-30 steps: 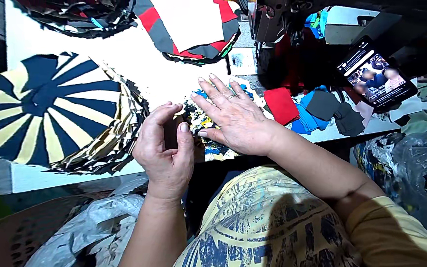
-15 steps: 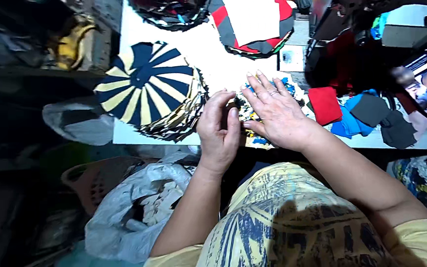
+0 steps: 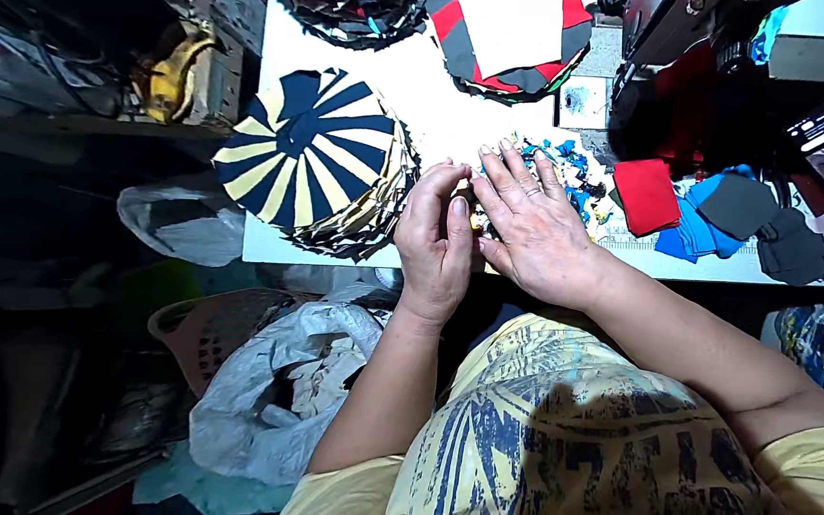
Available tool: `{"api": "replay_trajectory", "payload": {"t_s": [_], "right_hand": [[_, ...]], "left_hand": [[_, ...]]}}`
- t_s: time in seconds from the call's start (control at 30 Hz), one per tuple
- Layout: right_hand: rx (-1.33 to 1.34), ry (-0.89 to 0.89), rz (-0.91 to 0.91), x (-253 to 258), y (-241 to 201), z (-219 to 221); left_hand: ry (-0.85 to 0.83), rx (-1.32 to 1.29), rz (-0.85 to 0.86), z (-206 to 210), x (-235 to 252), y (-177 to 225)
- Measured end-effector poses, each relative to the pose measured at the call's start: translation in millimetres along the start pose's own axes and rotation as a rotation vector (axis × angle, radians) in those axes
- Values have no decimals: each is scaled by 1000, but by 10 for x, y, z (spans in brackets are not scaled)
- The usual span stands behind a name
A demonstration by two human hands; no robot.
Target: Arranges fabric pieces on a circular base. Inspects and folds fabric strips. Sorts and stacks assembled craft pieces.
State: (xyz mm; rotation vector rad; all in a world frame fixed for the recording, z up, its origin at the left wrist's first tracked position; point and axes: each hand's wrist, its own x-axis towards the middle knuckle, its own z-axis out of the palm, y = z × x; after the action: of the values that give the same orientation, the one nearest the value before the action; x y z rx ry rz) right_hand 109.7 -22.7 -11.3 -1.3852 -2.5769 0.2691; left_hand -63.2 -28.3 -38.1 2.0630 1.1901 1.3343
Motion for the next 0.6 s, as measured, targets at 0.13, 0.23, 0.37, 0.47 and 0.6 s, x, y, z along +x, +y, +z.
{"api": "replay_trajectory", "payload": {"t_s": [0.13, 0.23, 0.37, 0.47, 0.6], "right_hand": [[44, -50, -17, -21, 21, 2], [144, -5, -13, -34, 47, -113], [65, 117, 53, -50, 113, -153], [-13, 34, 103, -34, 201, -24], [-5, -12, 46, -28, 267, -9]], "left_hand": [[6, 5, -2, -3, -3, -2], [2, -11, 6, -5, -1, -6], [7, 18, 2, -9, -8, 2], [-8, 41, 7, -12, 6, 9], [-21, 60, -14, -8, -2, 25]]}}
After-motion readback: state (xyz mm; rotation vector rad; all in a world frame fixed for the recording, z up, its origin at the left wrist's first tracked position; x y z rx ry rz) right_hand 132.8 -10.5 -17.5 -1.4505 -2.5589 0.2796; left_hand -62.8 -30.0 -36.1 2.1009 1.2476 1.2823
